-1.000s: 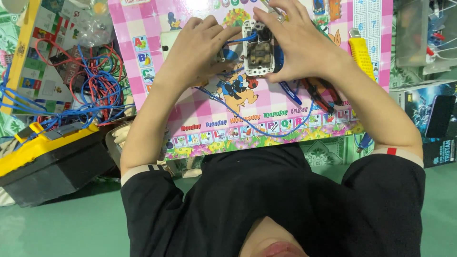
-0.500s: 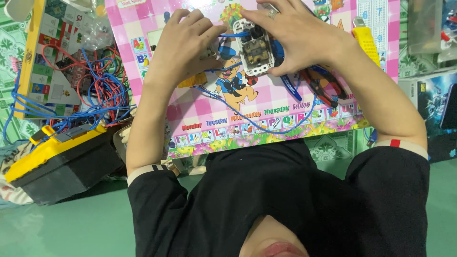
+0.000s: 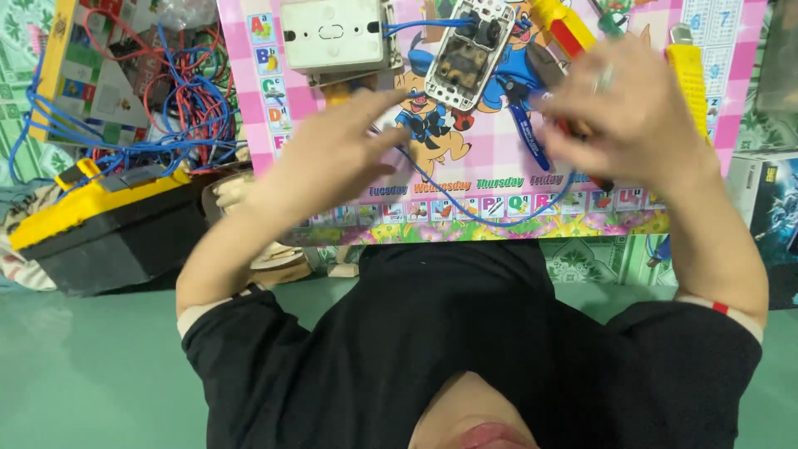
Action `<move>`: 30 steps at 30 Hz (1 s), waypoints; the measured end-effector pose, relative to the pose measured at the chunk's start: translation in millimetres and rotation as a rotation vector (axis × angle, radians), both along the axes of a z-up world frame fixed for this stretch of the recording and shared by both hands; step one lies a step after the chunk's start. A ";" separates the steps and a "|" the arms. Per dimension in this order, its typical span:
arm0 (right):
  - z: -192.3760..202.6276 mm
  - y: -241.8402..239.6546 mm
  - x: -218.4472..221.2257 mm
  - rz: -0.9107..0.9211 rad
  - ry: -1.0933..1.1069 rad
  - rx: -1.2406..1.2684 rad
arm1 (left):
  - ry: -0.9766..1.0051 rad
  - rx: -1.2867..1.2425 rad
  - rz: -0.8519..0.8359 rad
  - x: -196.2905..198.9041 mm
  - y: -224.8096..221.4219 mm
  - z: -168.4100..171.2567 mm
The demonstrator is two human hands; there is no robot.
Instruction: Connecting electrical wires to a component by stripping insulation and tightening terminal screws.
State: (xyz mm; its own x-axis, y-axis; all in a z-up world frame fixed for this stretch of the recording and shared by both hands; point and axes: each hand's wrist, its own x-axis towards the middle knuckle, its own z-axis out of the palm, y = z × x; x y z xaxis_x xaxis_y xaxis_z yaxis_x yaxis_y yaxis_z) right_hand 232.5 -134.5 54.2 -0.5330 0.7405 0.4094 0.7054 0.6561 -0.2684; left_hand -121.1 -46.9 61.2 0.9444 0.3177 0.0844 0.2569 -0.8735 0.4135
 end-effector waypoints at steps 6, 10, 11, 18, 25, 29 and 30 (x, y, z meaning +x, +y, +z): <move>-39.2 -73.1 -26.2 0.149 -0.075 -0.264 | -0.027 0.388 0.055 7.7 -9.0 -40.3; -49.2 -86.2 -26.0 0.108 -0.143 -0.187 | -0.158 0.333 0.007 1.1 -2.3 -58.4; -53.3 -89.1 -24.2 0.084 -0.184 -0.125 | -0.202 0.252 0.000 1.1 -0.8 -60.2; -45.7 -79.7 -17.5 -0.080 -0.055 0.074 | -0.452 -0.118 0.188 3.4 0.2 -28.5; -27.3 -74.2 12.6 -0.403 -0.086 -0.029 | -0.686 -0.490 0.205 5.5 25.4 40.9; -18.4 -74.2 17.9 -0.529 -0.216 -0.385 | -0.579 -0.634 0.138 11.1 27.4 80.5; -20.8 -76.5 19.6 -0.519 -0.217 -0.385 | -0.582 -0.632 0.147 9.2 28.2 88.0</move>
